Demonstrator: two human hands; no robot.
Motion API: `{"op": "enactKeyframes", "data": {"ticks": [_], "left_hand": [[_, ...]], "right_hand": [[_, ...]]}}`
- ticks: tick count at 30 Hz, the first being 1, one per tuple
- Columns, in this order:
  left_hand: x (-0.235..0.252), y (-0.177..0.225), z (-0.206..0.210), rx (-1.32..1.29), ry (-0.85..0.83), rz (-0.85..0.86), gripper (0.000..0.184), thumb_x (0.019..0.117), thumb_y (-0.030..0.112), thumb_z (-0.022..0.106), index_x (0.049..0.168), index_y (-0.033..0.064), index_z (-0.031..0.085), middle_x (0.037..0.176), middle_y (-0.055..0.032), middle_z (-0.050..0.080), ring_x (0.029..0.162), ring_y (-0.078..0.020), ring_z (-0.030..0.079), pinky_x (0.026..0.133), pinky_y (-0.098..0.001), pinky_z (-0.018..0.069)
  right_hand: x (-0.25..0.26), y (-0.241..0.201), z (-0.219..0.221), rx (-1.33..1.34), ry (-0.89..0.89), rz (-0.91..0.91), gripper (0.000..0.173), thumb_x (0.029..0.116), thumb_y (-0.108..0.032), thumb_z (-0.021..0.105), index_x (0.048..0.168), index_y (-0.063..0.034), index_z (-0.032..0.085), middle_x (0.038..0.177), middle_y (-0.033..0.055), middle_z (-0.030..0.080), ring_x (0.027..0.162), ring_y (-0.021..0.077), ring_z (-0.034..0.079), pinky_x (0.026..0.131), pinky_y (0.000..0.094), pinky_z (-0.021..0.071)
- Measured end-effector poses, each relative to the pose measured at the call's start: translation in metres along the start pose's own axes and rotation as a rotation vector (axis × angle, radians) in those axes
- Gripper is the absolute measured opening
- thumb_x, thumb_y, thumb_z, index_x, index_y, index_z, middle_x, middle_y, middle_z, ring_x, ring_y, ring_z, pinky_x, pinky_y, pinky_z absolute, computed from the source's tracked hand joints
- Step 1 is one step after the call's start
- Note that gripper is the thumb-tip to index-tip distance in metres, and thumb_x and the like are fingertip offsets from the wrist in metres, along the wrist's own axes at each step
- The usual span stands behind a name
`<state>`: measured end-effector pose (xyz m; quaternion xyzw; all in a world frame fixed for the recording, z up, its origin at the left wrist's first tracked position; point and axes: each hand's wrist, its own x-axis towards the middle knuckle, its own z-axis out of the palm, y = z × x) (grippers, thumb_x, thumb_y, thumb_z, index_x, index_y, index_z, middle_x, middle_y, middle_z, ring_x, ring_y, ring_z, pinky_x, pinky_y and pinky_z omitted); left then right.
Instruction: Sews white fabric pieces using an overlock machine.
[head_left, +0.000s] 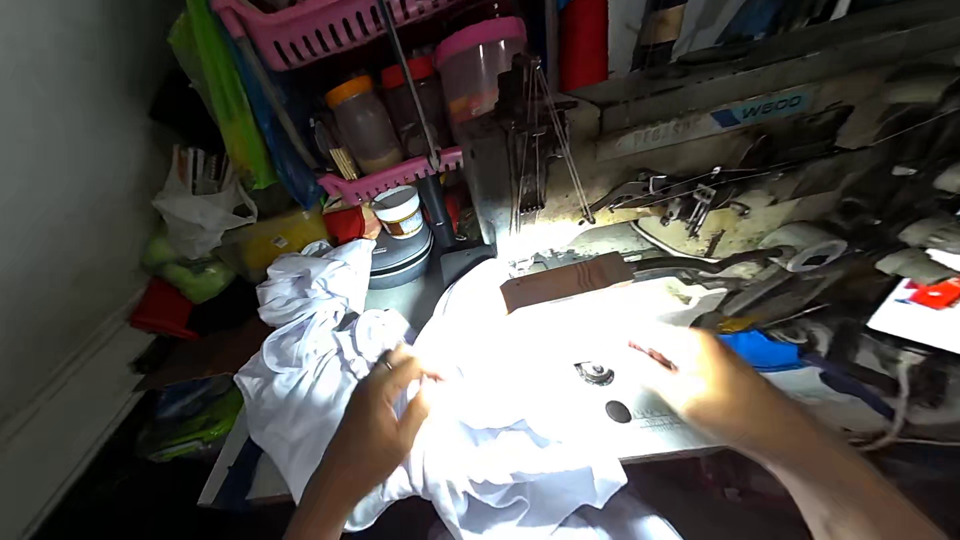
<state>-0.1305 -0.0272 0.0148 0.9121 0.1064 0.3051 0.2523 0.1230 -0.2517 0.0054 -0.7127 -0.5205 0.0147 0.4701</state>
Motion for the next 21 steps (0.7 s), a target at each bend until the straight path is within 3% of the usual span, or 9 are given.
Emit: {"op": "enactKeyframes", "data": {"ticks": [2,4,7,9,12,14,16,18,21], "left_hand": [[-0.023,0.010,-0.002,-0.009,-0.289,0.083,0.021,0.0954,0.018,0.059,0.106,0.0111,0.076,0.102,-0.0057,0.073,0.092,-0.0145,0.068,0.081,-0.0323,0.0557],[-0.038,0.014,0.005,0.214,-0.515,0.116,0.027,0.0905,0.019,0.069,0.117,0.0154,0.075,0.129,-0.0147,0.067,0.111,-0.0331,0.067,0.083,-0.0500,0.0573],[-0.041,-0.001,0.009,0.397,-0.574,0.087,0.012,0.0868,0.017,0.074,0.098,0.0139,0.076,0.131,-0.0164,0.067,0.116,-0.0418,0.065,0.083,-0.0600,0.0555],[-0.023,-0.006,-0.011,0.256,-0.575,0.005,0.010,0.0933,0.015,0.068,0.097,0.0079,0.075,0.112,-0.0132,0.072,0.105,-0.0321,0.069,0.086,-0.0533,0.0569],[0.007,-0.013,-0.050,0.198,-0.300,-0.094,0.010,0.0964,0.012,0.065,0.099,0.0044,0.071,0.082,-0.0072,0.069,0.068,-0.0164,0.065,0.065,-0.0363,0.0560],[0.021,-0.023,-0.067,0.342,-0.161,-0.188,0.010,0.0971,0.011,0.067,0.105,0.0049,0.069,0.086,-0.0095,0.067,0.068,-0.0212,0.063,0.065,-0.0438,0.0549],[0.028,-0.030,-0.065,0.464,-0.182,-0.265,0.011,0.0969,0.011,0.068,0.107,0.0048,0.069,0.096,-0.0136,0.068,0.080,-0.0298,0.066,0.072,-0.0545,0.0551],[0.029,-0.030,-0.050,0.528,-0.275,-0.316,0.013,0.0959,0.009,0.068,0.108,0.0050,0.071,0.107,-0.0167,0.069,0.094,-0.0361,0.069,0.080,-0.0605,0.0550],[0.023,-0.039,-0.031,0.476,-0.413,-0.395,0.021,0.0994,0.013,0.064,0.119,0.0070,0.071,0.125,-0.0135,0.066,0.104,-0.0319,0.067,0.090,-0.0556,0.0537]], "right_hand": [[-0.030,-0.007,0.021,0.327,-0.225,-0.007,0.022,0.0979,-0.017,0.056,0.086,-0.0091,0.072,0.072,-0.0089,0.063,0.066,-0.0084,0.056,0.062,0.0107,0.0488],[-0.045,-0.027,0.047,0.487,-0.482,0.082,0.022,0.0999,-0.011,0.055,0.102,0.0014,0.073,0.086,0.0042,0.071,0.076,0.0005,0.064,0.072,0.0192,0.0536],[-0.057,-0.038,0.099,0.505,-0.692,0.132,0.035,0.0970,-0.016,0.069,0.126,0.0037,0.065,0.115,0.0186,0.069,0.101,0.0218,0.069,0.090,0.0371,0.0564],[-0.069,-0.040,0.126,0.489,-0.682,0.153,0.040,0.0940,-0.017,0.073,0.127,0.0038,0.065,0.119,0.0209,0.069,0.106,0.0270,0.069,0.094,0.0427,0.0553],[-0.078,-0.043,0.134,0.649,-0.541,0.273,0.016,0.0958,-0.009,0.065,0.105,0.0036,0.070,0.091,0.0086,0.070,0.077,0.0097,0.064,0.073,0.0275,0.0532],[-0.070,-0.046,0.118,0.804,-0.463,0.394,0.010,0.0999,-0.012,0.059,0.102,-0.0054,0.066,0.083,-0.0067,0.068,0.066,-0.0045,0.057,0.060,0.0148,0.0466],[-0.059,-0.046,0.104,0.776,-0.403,0.450,0.008,0.1010,-0.016,0.060,0.100,-0.0117,0.066,0.082,-0.0118,0.068,0.058,-0.0092,0.051,0.051,0.0106,0.0394],[-0.052,-0.048,0.097,0.674,-0.435,0.508,0.014,0.1034,-0.017,0.056,0.107,-0.0105,0.069,0.092,-0.0101,0.069,0.067,-0.0088,0.054,0.059,0.0116,0.0427],[-0.058,-0.049,0.107,0.616,-0.475,0.453,0.026,0.1046,-0.014,0.052,0.121,-0.0023,0.068,0.109,0.0023,0.072,0.096,0.0004,0.065,0.089,0.0206,0.0523]]}}
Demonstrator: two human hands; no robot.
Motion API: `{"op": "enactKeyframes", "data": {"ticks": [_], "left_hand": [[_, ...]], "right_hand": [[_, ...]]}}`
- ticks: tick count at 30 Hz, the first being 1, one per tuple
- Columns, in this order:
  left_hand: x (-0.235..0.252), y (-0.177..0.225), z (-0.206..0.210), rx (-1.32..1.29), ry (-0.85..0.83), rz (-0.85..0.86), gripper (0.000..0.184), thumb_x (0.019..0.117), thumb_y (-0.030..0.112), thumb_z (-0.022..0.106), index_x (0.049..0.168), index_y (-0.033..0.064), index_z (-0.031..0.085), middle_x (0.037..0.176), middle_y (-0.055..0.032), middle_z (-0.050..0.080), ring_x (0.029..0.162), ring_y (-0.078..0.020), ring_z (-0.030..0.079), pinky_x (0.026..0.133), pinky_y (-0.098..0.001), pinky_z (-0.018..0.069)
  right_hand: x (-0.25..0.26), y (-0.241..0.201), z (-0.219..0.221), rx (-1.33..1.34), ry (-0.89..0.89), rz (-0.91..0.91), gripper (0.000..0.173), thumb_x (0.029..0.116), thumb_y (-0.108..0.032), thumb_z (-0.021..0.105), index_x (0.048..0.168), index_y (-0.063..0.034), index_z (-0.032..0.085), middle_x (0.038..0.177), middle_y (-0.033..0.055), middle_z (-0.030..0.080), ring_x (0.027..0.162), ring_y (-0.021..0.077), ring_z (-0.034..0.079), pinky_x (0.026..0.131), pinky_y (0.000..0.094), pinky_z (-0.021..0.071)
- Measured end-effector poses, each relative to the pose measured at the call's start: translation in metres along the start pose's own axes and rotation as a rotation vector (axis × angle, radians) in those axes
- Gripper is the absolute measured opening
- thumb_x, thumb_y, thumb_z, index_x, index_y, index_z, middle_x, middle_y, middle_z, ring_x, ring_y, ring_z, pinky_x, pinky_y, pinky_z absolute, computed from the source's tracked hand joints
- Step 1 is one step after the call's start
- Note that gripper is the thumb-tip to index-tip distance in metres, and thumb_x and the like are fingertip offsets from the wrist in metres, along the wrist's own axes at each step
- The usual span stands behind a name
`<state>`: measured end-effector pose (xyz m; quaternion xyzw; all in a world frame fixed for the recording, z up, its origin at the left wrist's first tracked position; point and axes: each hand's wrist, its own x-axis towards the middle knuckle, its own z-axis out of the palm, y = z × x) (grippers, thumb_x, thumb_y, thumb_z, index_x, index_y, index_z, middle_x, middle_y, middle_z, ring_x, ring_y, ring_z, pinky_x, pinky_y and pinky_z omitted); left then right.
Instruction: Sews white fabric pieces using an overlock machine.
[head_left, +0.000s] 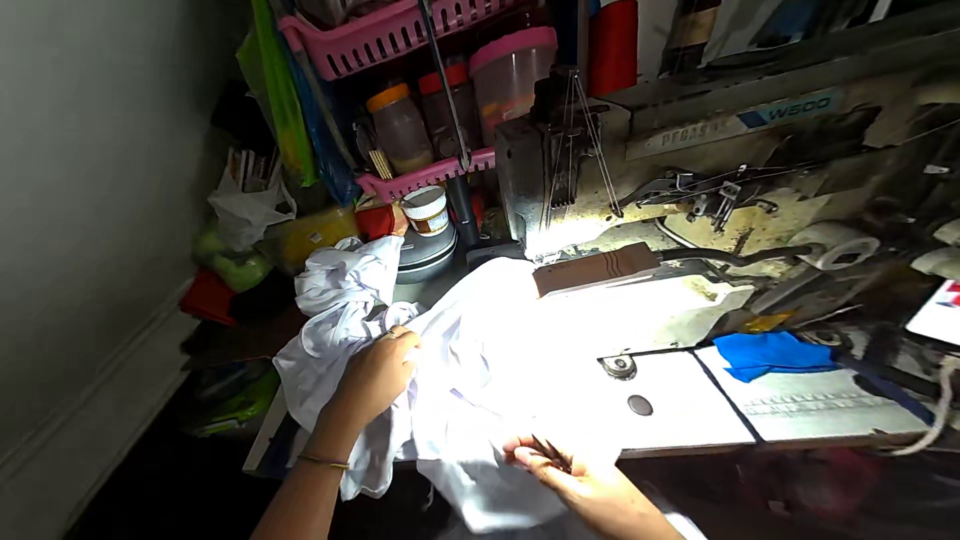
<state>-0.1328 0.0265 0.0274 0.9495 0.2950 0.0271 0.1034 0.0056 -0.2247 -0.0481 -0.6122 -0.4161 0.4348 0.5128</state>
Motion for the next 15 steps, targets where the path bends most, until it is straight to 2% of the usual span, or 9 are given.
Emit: {"op": "enactKeyframes", "data": {"ticks": [1,2,4,5,6,8,10,12,15], "left_hand": [[0.000,-0.003,0.004,-0.025,-0.025,-0.011,0.024,0.1006,0.015,0.063,0.122,0.0080,0.070,0.129,-0.0123,0.065,0.105,-0.0300,0.066,0.091,-0.0532,0.0528],[-0.003,-0.007,0.008,-0.043,-0.004,-0.004,0.026,0.1009,0.016,0.063,0.125,0.0089,0.069,0.134,-0.0114,0.063,0.111,-0.0295,0.065,0.095,-0.0524,0.0521],[-0.014,-0.014,0.012,-0.068,0.138,0.068,0.027,0.0992,0.010,0.062,0.126,0.0091,0.070,0.141,-0.0121,0.059,0.122,-0.0319,0.061,0.100,-0.0555,0.0507],[-0.023,-0.015,0.013,-0.083,0.214,0.125,0.026,0.0972,0.006,0.060,0.120,0.0086,0.072,0.135,-0.0118,0.062,0.120,-0.0322,0.061,0.098,-0.0563,0.0511],[-0.034,-0.012,0.011,-0.102,0.243,0.182,0.024,0.0956,0.004,0.057,0.113,0.0092,0.074,0.126,-0.0093,0.066,0.115,-0.0295,0.063,0.095,-0.0541,0.0527],[-0.059,0.002,0.007,-0.158,0.121,0.298,0.026,0.0930,0.002,0.053,0.105,0.0103,0.075,0.112,-0.0072,0.071,0.105,-0.0260,0.068,0.089,-0.0506,0.0556],[-0.079,0.018,0.015,-0.056,-0.006,0.403,0.028,0.0892,0.000,0.060,0.109,0.0129,0.075,0.122,-0.0091,0.070,0.110,-0.0306,0.068,0.086,-0.0530,0.0576],[-0.087,0.023,0.030,0.169,0.013,0.399,0.027,0.0845,0.007,0.072,0.110,0.0150,0.075,0.133,-0.0110,0.067,0.114,-0.0372,0.067,0.080,-0.0551,0.0565],[-0.079,0.018,0.025,0.141,-0.113,0.294,0.011,0.0924,0.015,0.070,0.101,0.0079,0.072,0.129,-0.0137,0.066,0.113,-0.0354,0.066,0.086,-0.0530,0.0553]], "right_hand": [[-0.002,0.003,0.008,-0.041,0.014,-0.059,0.027,0.1034,-0.013,0.053,0.122,-0.0007,0.069,0.109,0.0064,0.073,0.098,0.0046,0.068,0.091,0.0242,0.0538],[-0.004,0.006,0.017,-0.107,0.043,-0.159,0.026,0.1019,-0.012,0.056,0.120,0.0002,0.070,0.104,0.0093,0.074,0.092,0.0080,0.069,0.086,0.0266,0.0562],[-0.006,0.011,0.036,-0.254,0.108,-0.356,0.024,0.0980,-0.015,0.065,0.116,-0.0002,0.072,0.086,0.0120,0.070,0.072,0.0171,0.064,0.069,0.0353,0.0556],[-0.007,0.011,0.045,-0.318,0.118,-0.384,0.028,0.0974,-0.021,0.068,0.117,-0.0013,0.070,0.082,0.0125,0.067,0.067,0.0209,0.062,0.063,0.0397,0.0544],[-0.008,0.010,0.052,-0.384,0.120,-0.372,0.034,0.0962,-0.027,0.071,0.119,-0.0021,0.069,0.082,0.0134,0.067,0.066,0.0243,0.063,0.061,0.0439,0.0548],[-0.006,0.013,0.063,-0.453,0.111,-0.322,0.042,0.0947,-0.033,0.072,0.122,-0.0022,0.066,0.082,0.0134,0.068,0.065,0.0267,0.065,0.060,0.0470,0.0554],[-0.001,0.022,0.067,-0.427,0.095,-0.283,0.039,0.0963,-0.030,0.070,0.123,-0.0017,0.065,0.081,0.0131,0.067,0.066,0.0276,0.064,0.062,0.0475,0.0553],[0.004,0.029,0.066,-0.398,0.106,-0.260,0.037,0.0964,-0.024,0.068,0.126,-0.0024,0.066,0.080,0.0121,0.066,0.067,0.0266,0.064,0.064,0.0462,0.0555],[0.009,0.031,0.060,-0.373,0.055,-0.184,0.041,0.0976,-0.029,0.066,0.132,-0.0060,0.064,0.075,0.0102,0.064,0.064,0.0250,0.061,0.064,0.0459,0.0535]]}}
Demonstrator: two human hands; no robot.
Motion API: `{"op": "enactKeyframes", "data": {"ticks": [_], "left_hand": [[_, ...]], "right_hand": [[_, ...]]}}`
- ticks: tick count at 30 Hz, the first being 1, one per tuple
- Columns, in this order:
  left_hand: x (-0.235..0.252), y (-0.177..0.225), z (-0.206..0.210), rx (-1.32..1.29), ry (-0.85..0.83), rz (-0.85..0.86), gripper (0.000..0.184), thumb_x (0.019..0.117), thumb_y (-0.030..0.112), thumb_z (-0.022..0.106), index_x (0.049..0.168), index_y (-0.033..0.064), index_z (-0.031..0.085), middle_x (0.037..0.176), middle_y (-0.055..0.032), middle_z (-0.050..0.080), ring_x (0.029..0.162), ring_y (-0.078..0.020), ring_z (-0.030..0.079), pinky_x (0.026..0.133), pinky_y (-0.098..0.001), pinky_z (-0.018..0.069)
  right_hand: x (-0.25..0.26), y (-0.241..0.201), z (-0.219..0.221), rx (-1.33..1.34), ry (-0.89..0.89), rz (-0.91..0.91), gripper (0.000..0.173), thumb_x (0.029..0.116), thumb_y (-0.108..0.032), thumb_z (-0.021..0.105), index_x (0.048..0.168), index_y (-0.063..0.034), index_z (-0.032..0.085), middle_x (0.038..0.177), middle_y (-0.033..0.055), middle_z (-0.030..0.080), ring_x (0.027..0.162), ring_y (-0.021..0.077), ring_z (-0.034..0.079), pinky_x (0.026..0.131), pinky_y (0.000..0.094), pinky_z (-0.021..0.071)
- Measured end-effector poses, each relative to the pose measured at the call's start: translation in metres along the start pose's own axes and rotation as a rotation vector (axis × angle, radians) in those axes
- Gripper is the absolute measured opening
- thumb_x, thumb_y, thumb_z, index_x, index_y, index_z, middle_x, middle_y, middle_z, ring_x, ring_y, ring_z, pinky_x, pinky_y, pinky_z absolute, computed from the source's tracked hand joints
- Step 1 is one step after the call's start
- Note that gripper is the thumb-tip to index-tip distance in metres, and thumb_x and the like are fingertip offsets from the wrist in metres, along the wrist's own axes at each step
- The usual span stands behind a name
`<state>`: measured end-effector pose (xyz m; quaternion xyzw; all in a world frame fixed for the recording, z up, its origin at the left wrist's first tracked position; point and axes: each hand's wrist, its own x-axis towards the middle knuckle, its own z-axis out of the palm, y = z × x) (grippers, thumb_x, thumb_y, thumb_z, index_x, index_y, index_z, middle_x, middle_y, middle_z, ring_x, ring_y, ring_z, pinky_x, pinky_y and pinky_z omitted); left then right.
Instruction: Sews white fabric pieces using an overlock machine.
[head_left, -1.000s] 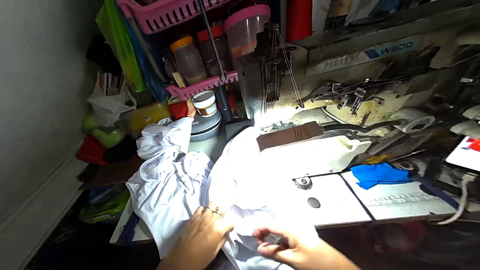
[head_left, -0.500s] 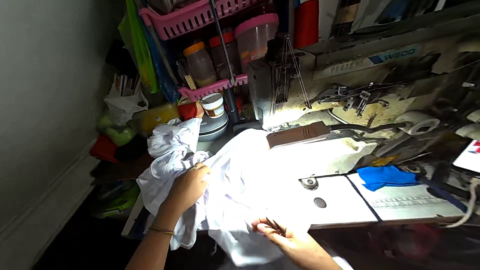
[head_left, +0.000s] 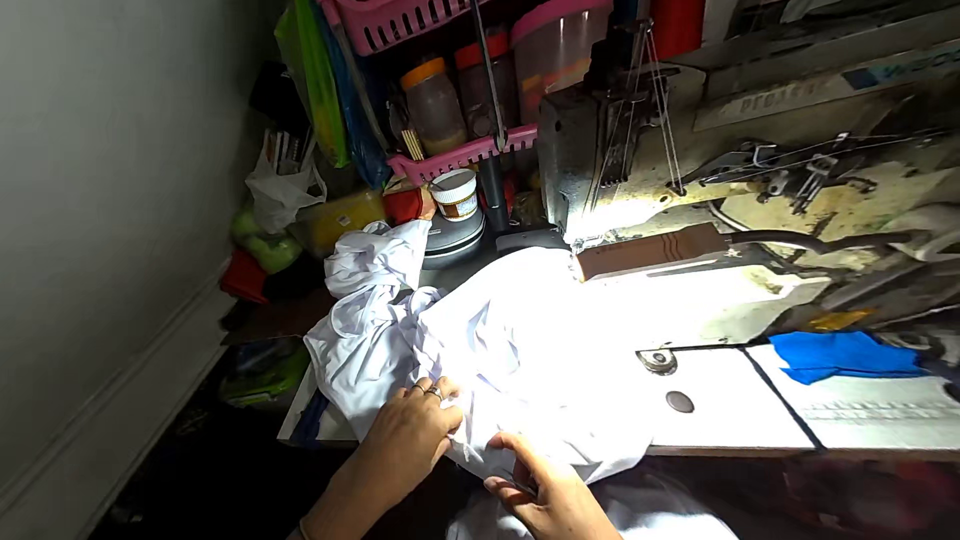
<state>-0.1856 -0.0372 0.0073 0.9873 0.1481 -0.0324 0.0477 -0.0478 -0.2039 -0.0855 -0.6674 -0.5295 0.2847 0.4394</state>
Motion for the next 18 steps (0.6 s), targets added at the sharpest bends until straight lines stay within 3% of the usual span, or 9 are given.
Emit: {"op": "enactKeyframes", "data": {"ticks": [3,5,8,10,12,13,15,16,18], "left_hand": [[0.008,0.002,-0.018,-0.361,0.022,0.075,0.013,0.0954,0.012,0.063,0.100,0.0035,0.071,0.093,-0.0124,0.069,0.078,-0.0225,0.065,0.071,-0.0378,0.0544],[0.013,0.011,-0.024,-0.493,0.091,0.119,0.015,0.0952,0.011,0.059,0.103,0.0044,0.071,0.090,-0.0098,0.069,0.076,-0.0147,0.064,0.071,-0.0281,0.0531],[0.022,0.021,-0.019,-0.611,0.168,0.182,0.019,0.0951,0.021,0.066,0.104,0.0071,0.075,0.092,-0.0060,0.069,0.078,-0.0068,0.062,0.072,-0.0199,0.0513],[0.027,0.026,-0.013,-0.746,0.179,0.194,0.021,0.0978,0.025,0.067,0.101,0.0074,0.076,0.087,0.0003,0.071,0.075,0.0007,0.063,0.071,-0.0145,0.0520],[0.032,0.030,-0.010,-0.887,0.168,0.176,0.023,0.1030,0.021,0.059,0.098,0.0048,0.075,0.082,0.0039,0.073,0.072,0.0026,0.068,0.070,-0.0154,0.0573],[0.034,0.033,-0.008,-0.936,0.178,0.147,0.025,0.1044,0.019,0.055,0.096,0.0043,0.074,0.080,0.0049,0.072,0.071,0.0020,0.068,0.068,-0.0169,0.0586],[0.039,0.038,-0.002,-1.015,0.207,0.062,0.025,0.1057,0.016,0.050,0.094,0.0041,0.068,0.079,0.0050,0.067,0.070,-0.0011,0.067,0.068,-0.0213,0.0601],[0.040,0.041,0.000,-1.045,0.215,0.036,0.024,0.1064,0.015,0.047,0.096,0.0035,0.065,0.081,0.0038,0.067,0.071,-0.0036,0.070,0.069,-0.0245,0.0635],[0.041,0.045,0.003,-1.031,0.238,0.032,0.020,0.1072,0.016,0.044,0.103,0.0039,0.060,0.080,0.0035,0.068,0.071,-0.0043,0.070,0.068,-0.0252,0.0619]], "right_hand": [[-0.002,-0.006,-0.013,0.147,-0.005,0.009,0.024,0.0982,-0.019,0.063,0.109,0.0003,0.071,0.075,0.0090,0.066,0.066,0.0139,0.059,0.066,0.0336,0.0512],[-0.007,-0.013,-0.028,0.264,0.028,0.038,0.020,0.0983,-0.016,0.062,0.100,0.0018,0.071,0.076,0.0035,0.065,0.067,0.0020,0.056,0.066,0.0215,0.0479],[-0.016,-0.016,-0.050,0.271,0.106,0.041,0.020,0.0982,-0.018,0.063,0.102,-0.0004,0.071,0.071,-0.0037,0.060,0.062,-0.0046,0.049,0.060,0.0157,0.0420],[-0.020,-0.006,-0.060,0.208,0.155,-0.037,0.029,0.1022,-0.027,0.060,0.116,-0.0042,0.071,0.073,-0.0033,0.060,0.061,-0.0009,0.050,0.058,0.0197,0.0438],[-0.023,0.000,-0.071,0.116,0.178,-0.081,0.047,0.1073,-0.043,0.047,0.135,-0.0096,0.065,0.094,0.0012,0.071,0.080,0.0064,0.064,0.071,0.0341,0.0540],[-0.025,0.000,-0.076,0.079,0.188,-0.106,0.052,0.1093,-0.046,0.039,0.140,-0.0113,0.063,0.108,0.0037,0.074,0.093,0.0096,0.069,0.080,0.0398,0.0564],[-0.027,-0.002,-0.080,0.007,0.222,-0.165,0.049,0.1112,-0.041,0.036,0.140,-0.0118,0.063,0.116,0.0068,0.074,0.100,0.0136,0.070,0.083,0.0426,0.0571],[-0.027,-0.007,-0.083,-0.041,0.226,-0.171,0.044,0.1100,-0.036,0.042,0.138,-0.0113,0.065,0.114,0.0083,0.075,0.097,0.0167,0.072,0.082,0.0452,0.0576],[-0.025,-0.018,-0.080,-0.091,0.260,-0.161,0.036,0.1039,-0.030,0.055,0.130,-0.0102,0.070,0.090,0.0074,0.073,0.070,0.0162,0.064,0.064,0.0409,0.0538]]}}
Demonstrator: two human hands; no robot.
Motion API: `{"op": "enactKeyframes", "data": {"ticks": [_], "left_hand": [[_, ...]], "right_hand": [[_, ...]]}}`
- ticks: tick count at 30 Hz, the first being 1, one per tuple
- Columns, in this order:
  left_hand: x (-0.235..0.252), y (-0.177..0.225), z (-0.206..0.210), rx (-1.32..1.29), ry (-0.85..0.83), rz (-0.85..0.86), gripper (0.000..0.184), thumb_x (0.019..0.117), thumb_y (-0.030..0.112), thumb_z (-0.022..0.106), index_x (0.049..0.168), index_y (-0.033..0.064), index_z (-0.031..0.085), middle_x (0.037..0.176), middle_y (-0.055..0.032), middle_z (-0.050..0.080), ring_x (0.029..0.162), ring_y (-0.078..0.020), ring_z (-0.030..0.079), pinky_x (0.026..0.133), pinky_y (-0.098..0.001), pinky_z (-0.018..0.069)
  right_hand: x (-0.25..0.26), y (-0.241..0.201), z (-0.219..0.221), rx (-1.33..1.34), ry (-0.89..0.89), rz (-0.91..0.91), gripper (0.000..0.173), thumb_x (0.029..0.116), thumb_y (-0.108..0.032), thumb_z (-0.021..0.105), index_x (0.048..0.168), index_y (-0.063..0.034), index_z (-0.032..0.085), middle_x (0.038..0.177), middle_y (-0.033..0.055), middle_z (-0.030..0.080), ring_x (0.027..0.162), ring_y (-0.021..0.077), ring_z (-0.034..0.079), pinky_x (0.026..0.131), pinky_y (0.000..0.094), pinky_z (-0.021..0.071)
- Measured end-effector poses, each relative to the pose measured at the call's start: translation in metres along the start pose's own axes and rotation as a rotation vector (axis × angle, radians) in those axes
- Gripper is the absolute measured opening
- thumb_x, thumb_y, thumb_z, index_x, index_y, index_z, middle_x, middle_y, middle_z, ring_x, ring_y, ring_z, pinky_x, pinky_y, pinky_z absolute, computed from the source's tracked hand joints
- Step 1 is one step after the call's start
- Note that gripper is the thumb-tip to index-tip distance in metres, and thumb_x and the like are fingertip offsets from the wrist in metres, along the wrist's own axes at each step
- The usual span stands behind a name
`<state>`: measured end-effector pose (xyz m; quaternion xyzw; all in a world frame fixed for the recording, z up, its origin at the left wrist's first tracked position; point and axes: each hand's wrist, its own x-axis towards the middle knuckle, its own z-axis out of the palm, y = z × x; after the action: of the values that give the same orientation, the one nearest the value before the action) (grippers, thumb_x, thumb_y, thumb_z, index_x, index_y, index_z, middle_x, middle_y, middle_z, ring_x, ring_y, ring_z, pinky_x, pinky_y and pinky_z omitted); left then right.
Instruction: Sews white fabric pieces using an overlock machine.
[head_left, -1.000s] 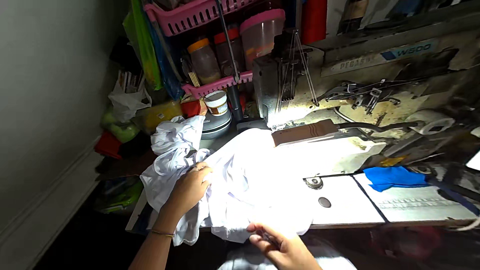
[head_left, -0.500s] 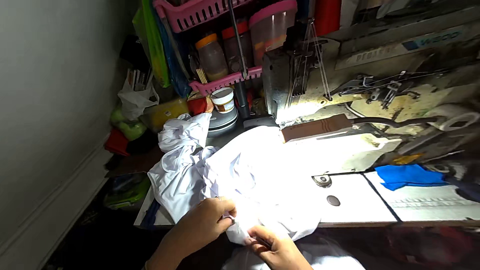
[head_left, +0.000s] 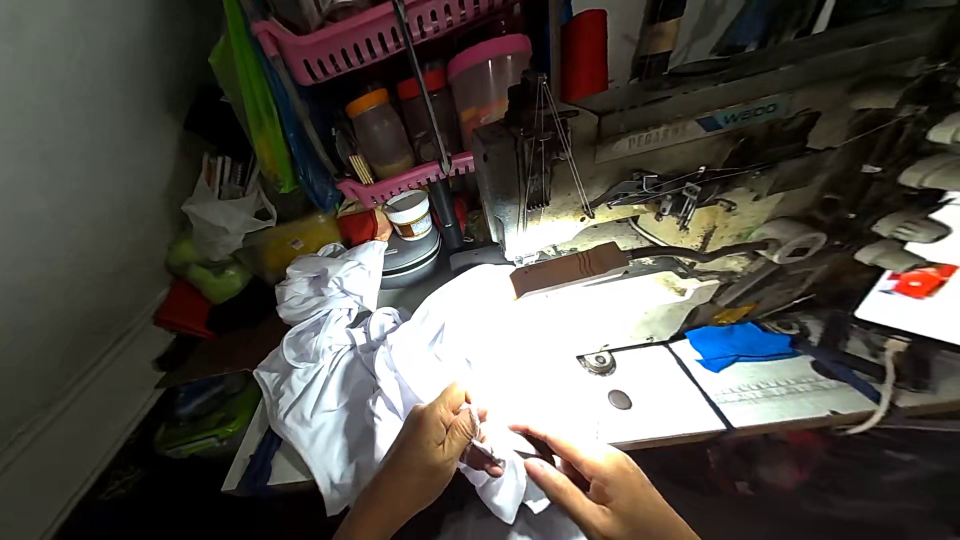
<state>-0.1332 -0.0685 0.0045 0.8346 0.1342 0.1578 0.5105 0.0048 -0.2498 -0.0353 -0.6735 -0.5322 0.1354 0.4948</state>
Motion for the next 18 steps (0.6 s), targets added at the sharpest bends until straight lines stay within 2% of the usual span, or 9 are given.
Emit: {"op": "enactKeyframes", "data": {"ticks": [1,3,5,7,10,13,15,17,18], "left_hand": [[-0.001,0.000,0.002,0.034,-0.006,0.037,0.021,0.1079,0.019,0.045,0.106,0.0036,0.059,0.077,0.0031,0.068,0.069,-0.0042,0.070,0.067,-0.0250,0.0622],[-0.004,0.000,0.003,0.159,-0.012,0.139,0.026,0.1077,0.024,0.047,0.107,0.0028,0.061,0.074,0.0016,0.066,0.066,-0.0023,0.068,0.064,-0.0216,0.0594],[-0.013,0.003,-0.002,0.279,-0.025,0.236,0.026,0.1066,0.025,0.050,0.104,0.0040,0.064,0.075,-0.0013,0.069,0.066,-0.0024,0.067,0.063,-0.0188,0.0560],[-0.027,0.005,-0.014,0.318,-0.069,0.277,0.024,0.1049,0.025,0.055,0.100,0.0051,0.067,0.087,-0.0056,0.072,0.075,-0.0051,0.068,0.069,-0.0197,0.0554],[-0.059,0.000,-0.041,0.206,-0.188,0.231,0.023,0.1030,0.019,0.059,0.094,0.0011,0.069,0.116,-0.0125,0.070,0.107,-0.0100,0.067,0.093,-0.0241,0.0544],[-0.090,-0.022,-0.059,0.081,-0.210,0.146,0.025,0.1036,0.022,0.060,0.095,0.0008,0.069,0.130,-0.0149,0.064,0.119,-0.0150,0.064,0.103,-0.0328,0.0538],[-0.102,-0.028,-0.061,0.045,-0.134,0.087,0.025,0.1036,0.026,0.060,0.098,0.0045,0.071,0.134,-0.0116,0.063,0.121,-0.0134,0.063,0.102,-0.0327,0.0544],[-0.104,-0.027,-0.056,0.053,0.000,0.062,0.022,0.1036,0.030,0.059,0.101,0.0121,0.071,0.136,-0.0030,0.060,0.119,-0.0051,0.060,0.097,-0.0252,0.0544],[-0.102,-0.027,-0.051,0.073,0.075,0.071,0.021,0.1027,0.032,0.060,0.100,0.0149,0.071,0.133,0.0002,0.059,0.115,-0.0006,0.060,0.092,-0.0204,0.0547]], "right_hand": [[0.002,-0.004,0.003,-0.003,0.012,0.013,0.034,0.1019,-0.029,0.059,0.127,-0.0101,0.072,0.083,0.0061,0.071,0.061,0.0143,0.059,0.059,0.0374,0.0514],[0.008,-0.010,0.013,0.013,0.041,0.045,0.031,0.1006,-0.027,0.060,0.123,-0.0103,0.075,0.081,0.0049,0.072,0.059,0.0108,0.058,0.057,0.0325,0.0507],[0.013,-0.011,0.018,0.083,0.045,0.100,0.029,0.1021,-0.024,0.058,0.120,-0.0107,0.076,0.096,0.0034,0.078,0.078,0.0069,0.071,0.073,0.0300,0.0586],[0.017,-0.002,0.019,0.239,0.041,0.134,0.028,0.1029,-0.022,0.057,0.119,-0.0091,0.076,0.098,-0.0013,0.077,0.083,-0.0016,0.069,0.078,0.0199,0.0570],[0.017,0.021,0.017,0.417,0.067,0.164,0.026,0.1022,-0.017,0.055,0.115,-0.0072,0.076,0.087,-0.0066,0.072,0.072,-0.0053,0.061,0.067,0.0131,0.0516],[0.014,0.035,0.012,0.461,0.126,0.232,0.025,0.1022,-0.017,0.054,0.114,-0.0083,0.075,0.082,-0.0096,0.068,0.061,-0.0058,0.054,0.055,0.0115,0.0442],[0.012,0.034,0.010,0.449,0.123,0.178,0.026,0.1018,-0.016,0.055,0.116,-0.0077,0.075,0.087,-0.0087,0.071,0.064,-0.0063,0.056,0.058,0.0110,0.0462],[0.006,0.023,0.014,0.380,0.018,0.040,0.028,0.1019,-0.019,0.059,0.123,-0.0072,0.073,0.100,-0.0027,0.075,0.076,-0.0049,0.064,0.069,0.0139,0.0545],[0.003,0.014,0.020,0.312,-0.025,-0.032,0.029,0.1014,-0.020,0.061,0.124,-0.0074,0.073,0.099,0.0017,0.076,0.073,-0.0013,0.063,0.067,0.0178,0.0538]]}}
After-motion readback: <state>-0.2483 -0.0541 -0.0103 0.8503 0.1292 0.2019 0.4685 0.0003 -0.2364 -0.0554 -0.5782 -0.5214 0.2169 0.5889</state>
